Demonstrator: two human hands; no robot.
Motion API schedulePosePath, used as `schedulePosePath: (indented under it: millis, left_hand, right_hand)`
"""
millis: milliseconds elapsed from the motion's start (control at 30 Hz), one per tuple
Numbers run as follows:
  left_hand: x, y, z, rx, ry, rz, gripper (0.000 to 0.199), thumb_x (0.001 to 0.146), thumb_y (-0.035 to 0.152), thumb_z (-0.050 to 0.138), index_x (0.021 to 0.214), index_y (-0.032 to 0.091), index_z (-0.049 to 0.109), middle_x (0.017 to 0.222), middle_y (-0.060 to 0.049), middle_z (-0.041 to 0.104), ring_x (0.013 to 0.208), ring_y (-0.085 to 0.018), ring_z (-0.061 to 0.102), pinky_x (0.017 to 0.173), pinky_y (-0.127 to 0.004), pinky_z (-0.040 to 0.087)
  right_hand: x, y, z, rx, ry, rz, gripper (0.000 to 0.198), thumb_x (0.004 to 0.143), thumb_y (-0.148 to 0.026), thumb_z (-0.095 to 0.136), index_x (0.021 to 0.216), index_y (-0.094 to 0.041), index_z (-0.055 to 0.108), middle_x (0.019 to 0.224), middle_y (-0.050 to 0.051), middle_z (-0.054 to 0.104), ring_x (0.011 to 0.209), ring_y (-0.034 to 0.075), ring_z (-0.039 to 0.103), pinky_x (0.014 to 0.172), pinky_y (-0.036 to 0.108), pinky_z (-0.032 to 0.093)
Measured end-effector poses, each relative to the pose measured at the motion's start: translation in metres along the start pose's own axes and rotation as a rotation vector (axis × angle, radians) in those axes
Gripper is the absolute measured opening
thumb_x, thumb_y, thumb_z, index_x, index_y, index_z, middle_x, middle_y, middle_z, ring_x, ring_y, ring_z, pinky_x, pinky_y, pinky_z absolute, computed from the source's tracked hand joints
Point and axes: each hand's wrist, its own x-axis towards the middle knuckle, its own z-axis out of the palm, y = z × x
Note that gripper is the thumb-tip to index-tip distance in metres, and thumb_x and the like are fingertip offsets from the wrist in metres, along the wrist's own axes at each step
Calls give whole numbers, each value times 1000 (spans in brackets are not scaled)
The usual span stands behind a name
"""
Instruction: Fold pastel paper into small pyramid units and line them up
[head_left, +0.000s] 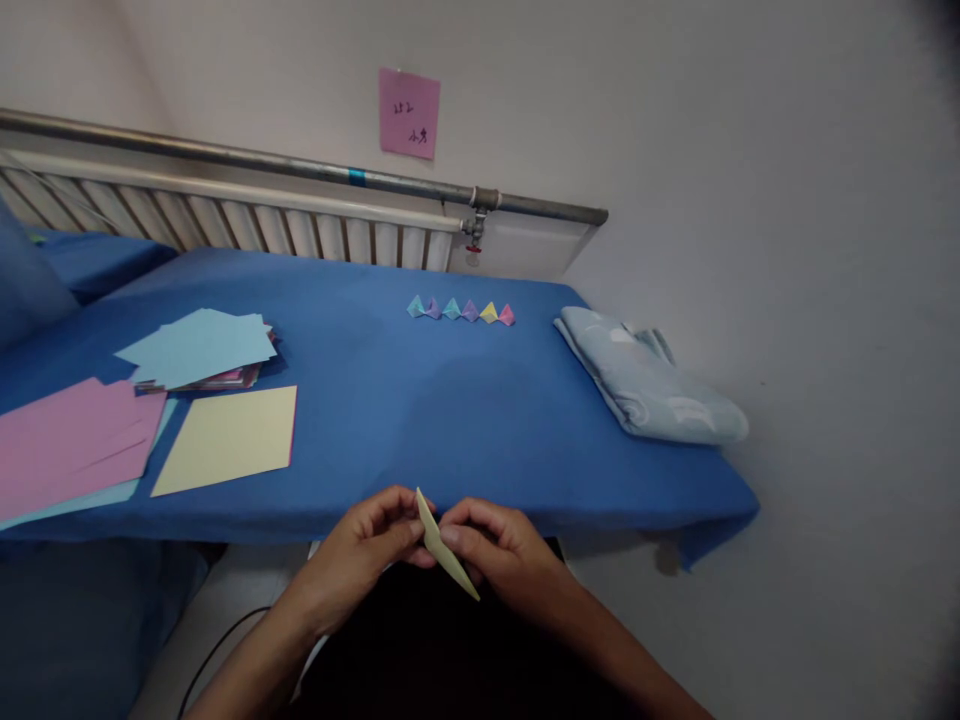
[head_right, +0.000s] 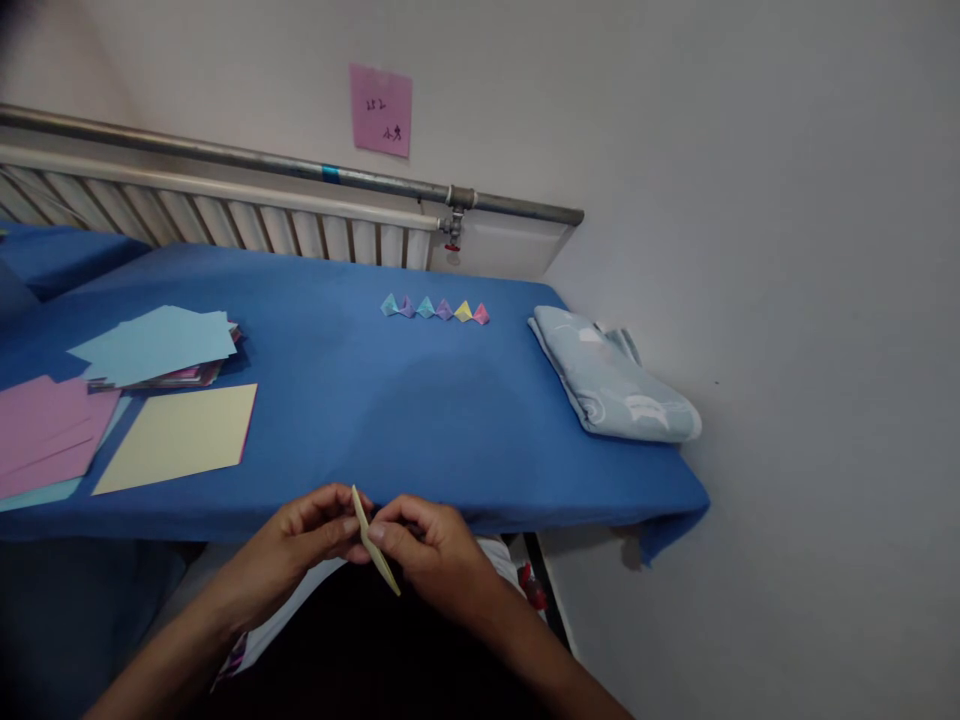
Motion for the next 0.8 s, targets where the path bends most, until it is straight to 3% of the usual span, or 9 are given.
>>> schedulePosePath:
  millis: [233, 800]
  left_hand:
    - [-2, 3, 0, 37, -32, -17, 17, 78, 33, 64, 87, 20, 62, 80, 2, 61, 75, -14, 57, 75, -31, 46]
    - [-1, -1, -5, 36, -79, 21, 12, 81, 30, 62, 85, 19, 62, 79, 2, 62, 73, -12, 58, 75, -29, 45]
  right_hand:
    - [2, 5, 0, 83, -52, 93, 19, 80, -36, 57, 80, -17, 61, 62, -4, 49, 53, 8, 38, 50, 21, 28]
    - [0, 1, 1, 139, -43, 104, 13, 77, -30, 58, 77, -18, 63, 65, -3, 55, 55, 8, 43, 54, 21, 35]
